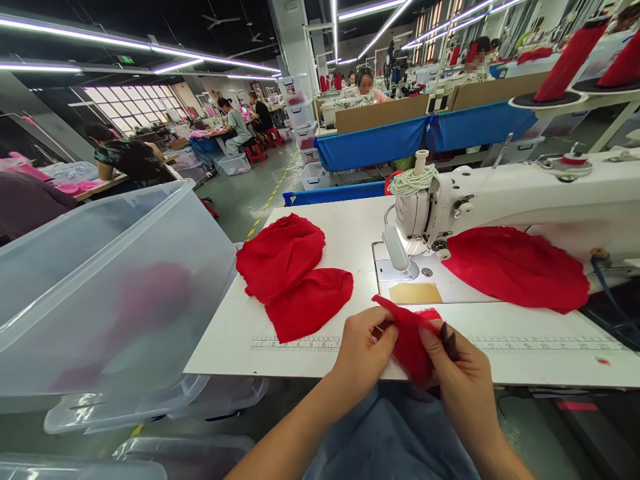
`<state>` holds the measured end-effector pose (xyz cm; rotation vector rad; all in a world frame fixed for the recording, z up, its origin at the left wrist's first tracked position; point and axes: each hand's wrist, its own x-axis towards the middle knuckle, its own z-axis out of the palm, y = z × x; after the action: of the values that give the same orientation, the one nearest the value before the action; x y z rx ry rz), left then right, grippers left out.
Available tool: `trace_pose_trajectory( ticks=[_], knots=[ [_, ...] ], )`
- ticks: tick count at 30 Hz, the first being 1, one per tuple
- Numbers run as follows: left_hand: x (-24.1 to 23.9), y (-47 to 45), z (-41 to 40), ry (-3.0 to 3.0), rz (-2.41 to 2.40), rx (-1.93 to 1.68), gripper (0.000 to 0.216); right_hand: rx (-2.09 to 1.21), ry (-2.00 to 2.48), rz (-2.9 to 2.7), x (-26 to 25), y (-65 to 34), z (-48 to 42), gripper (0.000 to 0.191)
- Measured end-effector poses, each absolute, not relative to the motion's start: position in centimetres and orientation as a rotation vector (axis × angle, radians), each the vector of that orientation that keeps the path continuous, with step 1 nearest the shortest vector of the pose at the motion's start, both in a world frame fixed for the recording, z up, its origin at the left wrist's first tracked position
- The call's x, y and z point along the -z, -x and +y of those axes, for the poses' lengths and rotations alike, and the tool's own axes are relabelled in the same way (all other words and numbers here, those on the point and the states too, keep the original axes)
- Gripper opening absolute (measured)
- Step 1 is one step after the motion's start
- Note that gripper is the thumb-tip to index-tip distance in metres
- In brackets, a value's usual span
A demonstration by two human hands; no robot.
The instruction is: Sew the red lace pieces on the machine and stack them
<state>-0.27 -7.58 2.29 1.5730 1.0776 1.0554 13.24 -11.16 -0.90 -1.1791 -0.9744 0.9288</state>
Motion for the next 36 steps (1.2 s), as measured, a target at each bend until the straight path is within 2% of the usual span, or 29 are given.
trace_pose_trajectory(
  ticks=[3, 6, 8, 13, 21, 27, 32, 36],
  knots=[
    [-2.0, 0.5, -7.5, -1.653, 1.203, -1.125, 0.02, -0.883, 1.183, -0.922, 1.1, -13.3, -11.3, 0.018],
    [-2.3, 0.5, -7.8, -1.403, 0.951, -0.949, 0.012, -0.773, 1.178, -1.032, 1.1, -13.0, -11.5, 0.012],
    [-2.4, 0.3, -7.9, -1.205, 0.805, -0.898, 0.018, -0.635, 1.18, -1.109, 1.2, -12.6, -11.6, 0.008],
    [-1.3, -0.7, -8.1, -0.952, 0.816, -1.143, 0.023, -0.385, 1.158, -1.124, 2.1, -11.9, -12.0, 0.01],
    [0.0, -2.2, -9.1, -0.867, 0.899, -1.235, 0.021, -0.372, 1.073, -1.178, 2.3, -11.3, -12.2, 0.013],
    [0.2, -1.8, -8.0, -1.175, 1.115, -1.402, 0.011, -0.413, 0.951, -1.406, 1.9, -10.7, -12.6, 0.021],
    [-0.7, -2.2, -7.8, -0.672, 0.834, -1.27, 0.013, -0.311, 1.026, -1.488, 2.4, -10.7, -12.1, 0.015],
    [0.1, -3.2, -9.0, -0.551, 0.839, -1.42, 0.019, -0.188, 1.275, -1.302, 2.7, -11.3, -11.6, 0.017]
  ],
)
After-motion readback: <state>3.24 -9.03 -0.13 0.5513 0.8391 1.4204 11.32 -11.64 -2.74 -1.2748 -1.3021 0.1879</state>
